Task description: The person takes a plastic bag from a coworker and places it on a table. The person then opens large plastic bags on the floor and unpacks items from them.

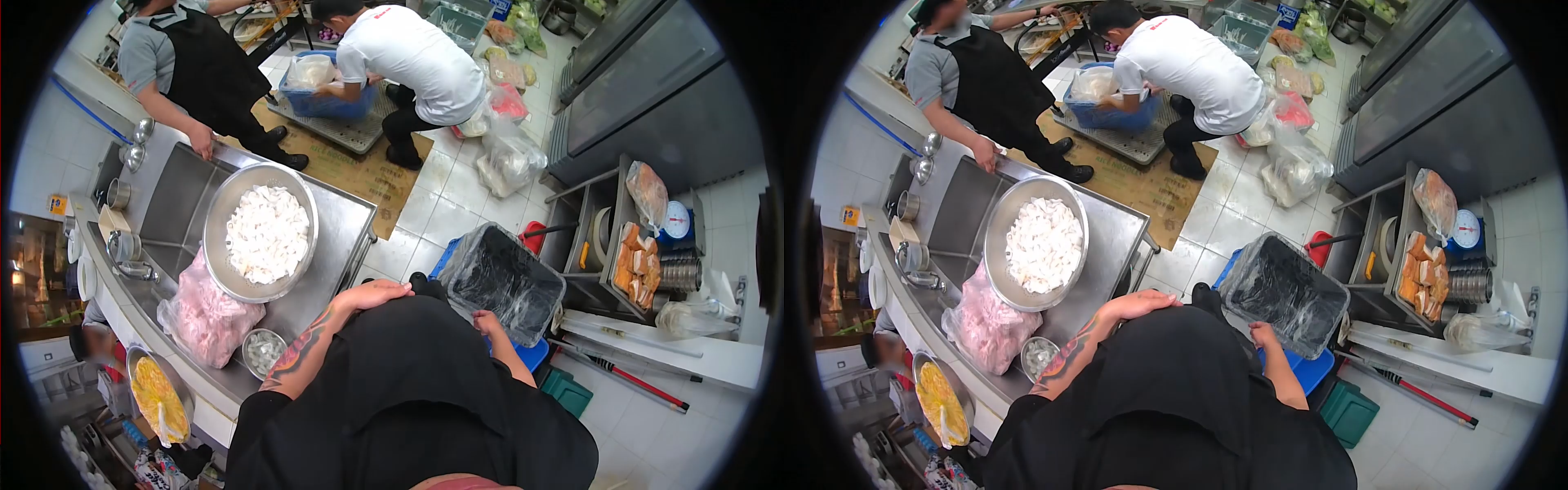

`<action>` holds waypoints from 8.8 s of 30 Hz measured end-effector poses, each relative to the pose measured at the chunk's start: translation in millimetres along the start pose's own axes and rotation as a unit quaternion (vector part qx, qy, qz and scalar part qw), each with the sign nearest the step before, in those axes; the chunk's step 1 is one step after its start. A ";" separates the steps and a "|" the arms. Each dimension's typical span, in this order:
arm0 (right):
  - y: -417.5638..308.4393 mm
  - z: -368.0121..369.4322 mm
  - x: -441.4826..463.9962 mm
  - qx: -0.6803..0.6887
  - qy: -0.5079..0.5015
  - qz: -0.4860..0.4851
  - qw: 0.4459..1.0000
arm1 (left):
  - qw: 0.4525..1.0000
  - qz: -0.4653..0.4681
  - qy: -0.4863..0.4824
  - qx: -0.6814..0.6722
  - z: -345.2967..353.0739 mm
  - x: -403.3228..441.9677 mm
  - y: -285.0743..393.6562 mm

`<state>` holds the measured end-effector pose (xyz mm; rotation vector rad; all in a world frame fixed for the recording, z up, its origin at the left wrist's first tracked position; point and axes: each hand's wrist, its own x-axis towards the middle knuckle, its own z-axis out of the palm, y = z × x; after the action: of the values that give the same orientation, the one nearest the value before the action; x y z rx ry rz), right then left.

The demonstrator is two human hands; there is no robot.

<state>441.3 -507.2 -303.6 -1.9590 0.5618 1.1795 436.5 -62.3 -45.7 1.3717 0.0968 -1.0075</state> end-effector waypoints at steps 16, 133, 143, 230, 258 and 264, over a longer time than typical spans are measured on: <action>-10.8 3.6 -6.5 0.011 -0.010 -0.012 1.000 | 1.000 -0.007 0.001 -0.011 6.6 8.1 -2.5; -1.8 10.2 17.8 -0.022 0.003 0.028 0.999 | 0.988 -0.039 0.011 -0.146 1.9 18.4 6.0; -8.1 3.5 15.0 -0.023 0.009 0.026 0.999 | 0.987 -0.041 0.019 -0.154 4.9 22.3 13.7; -49.5 -25.7 70.4 -0.180 0.039 -0.220 0.958 | 0.974 -0.053 0.113 -0.188 77.3 8.4 -49.6; 417.6 248.8 -236.2 0.278 0.040 0.171 0.944 | 0.883 -0.152 0.047 0.441 -5.5 -15.0 -388.2; 442.9 260.1 -274.5 0.492 0.194 0.174 0.831 | 0.868 -0.141 0.060 0.472 15.2 -19.5 -365.8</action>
<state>-137.1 -575.0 -305.1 -1.1746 1.4497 0.4536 184.3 -17.2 -308.0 2.3693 -0.1340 -1.2800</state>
